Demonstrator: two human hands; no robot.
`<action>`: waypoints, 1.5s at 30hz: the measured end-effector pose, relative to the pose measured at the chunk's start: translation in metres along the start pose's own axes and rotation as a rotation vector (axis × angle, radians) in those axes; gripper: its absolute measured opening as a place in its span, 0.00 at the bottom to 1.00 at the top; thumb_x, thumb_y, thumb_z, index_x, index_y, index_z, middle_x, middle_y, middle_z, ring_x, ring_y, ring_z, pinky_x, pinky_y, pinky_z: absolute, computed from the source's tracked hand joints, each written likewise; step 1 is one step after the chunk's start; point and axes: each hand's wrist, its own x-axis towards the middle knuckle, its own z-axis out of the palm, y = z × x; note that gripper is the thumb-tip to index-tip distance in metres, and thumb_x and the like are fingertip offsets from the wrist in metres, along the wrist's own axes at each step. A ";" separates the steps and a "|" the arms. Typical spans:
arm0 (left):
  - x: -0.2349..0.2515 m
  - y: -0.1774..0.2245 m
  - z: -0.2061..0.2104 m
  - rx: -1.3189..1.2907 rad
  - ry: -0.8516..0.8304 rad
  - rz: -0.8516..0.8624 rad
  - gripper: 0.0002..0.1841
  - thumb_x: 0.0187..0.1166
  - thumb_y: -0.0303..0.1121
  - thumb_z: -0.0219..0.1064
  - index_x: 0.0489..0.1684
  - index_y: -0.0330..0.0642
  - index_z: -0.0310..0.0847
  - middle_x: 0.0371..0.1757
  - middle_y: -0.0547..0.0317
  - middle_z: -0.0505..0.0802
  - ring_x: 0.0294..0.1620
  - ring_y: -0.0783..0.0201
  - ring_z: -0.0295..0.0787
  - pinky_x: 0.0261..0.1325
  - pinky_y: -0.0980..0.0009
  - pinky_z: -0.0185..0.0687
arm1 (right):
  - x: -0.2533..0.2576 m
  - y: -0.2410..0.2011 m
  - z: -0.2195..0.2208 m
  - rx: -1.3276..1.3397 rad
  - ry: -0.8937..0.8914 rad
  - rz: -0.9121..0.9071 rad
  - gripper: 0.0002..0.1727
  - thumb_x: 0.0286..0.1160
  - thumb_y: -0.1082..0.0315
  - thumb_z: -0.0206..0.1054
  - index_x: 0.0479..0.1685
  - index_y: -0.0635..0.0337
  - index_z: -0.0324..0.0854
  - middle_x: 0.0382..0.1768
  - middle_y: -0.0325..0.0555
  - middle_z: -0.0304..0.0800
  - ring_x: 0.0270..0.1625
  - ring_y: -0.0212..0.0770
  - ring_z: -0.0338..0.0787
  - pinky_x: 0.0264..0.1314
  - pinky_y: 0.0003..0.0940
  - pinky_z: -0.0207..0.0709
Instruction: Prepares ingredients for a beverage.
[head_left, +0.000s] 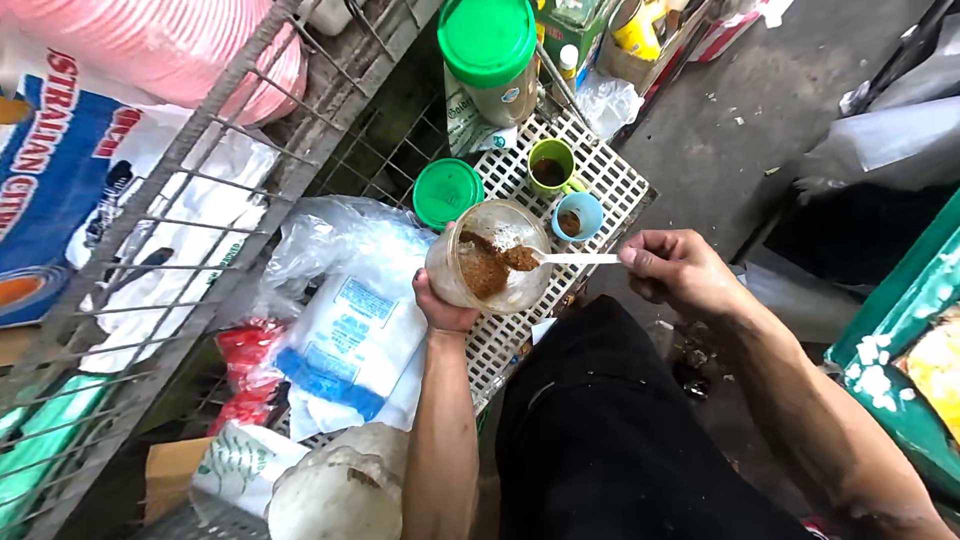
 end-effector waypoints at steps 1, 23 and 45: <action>0.001 -0.002 0.000 -0.008 0.006 -0.005 0.39 0.55 0.69 0.76 0.66 0.59 0.83 0.60 0.55 0.94 0.60 0.54 0.92 0.58 0.46 0.90 | -0.004 -0.003 -0.006 -0.007 0.039 -0.011 0.10 0.85 0.65 0.63 0.39 0.58 0.87 0.18 0.39 0.82 0.16 0.28 0.75 0.19 0.22 0.72; -0.013 0.002 -0.003 -0.091 0.142 0.034 0.40 0.51 0.70 0.77 0.64 0.58 0.84 0.58 0.54 0.94 0.61 0.53 0.92 0.59 0.44 0.89 | -0.003 0.012 -0.015 -1.132 0.389 -0.703 0.11 0.82 0.67 0.65 0.46 0.66 0.89 0.32 0.54 0.84 0.30 0.48 0.86 0.28 0.42 0.80; -0.015 0.010 0.004 0.072 -0.064 -0.030 0.43 0.63 0.67 0.72 0.82 0.59 0.73 0.69 0.56 0.89 0.66 0.56 0.89 0.63 0.50 0.88 | 0.013 0.003 0.073 -1.158 -0.283 -0.620 0.07 0.78 0.68 0.64 0.34 0.59 0.83 0.32 0.47 0.82 0.28 0.46 0.87 0.23 0.42 0.80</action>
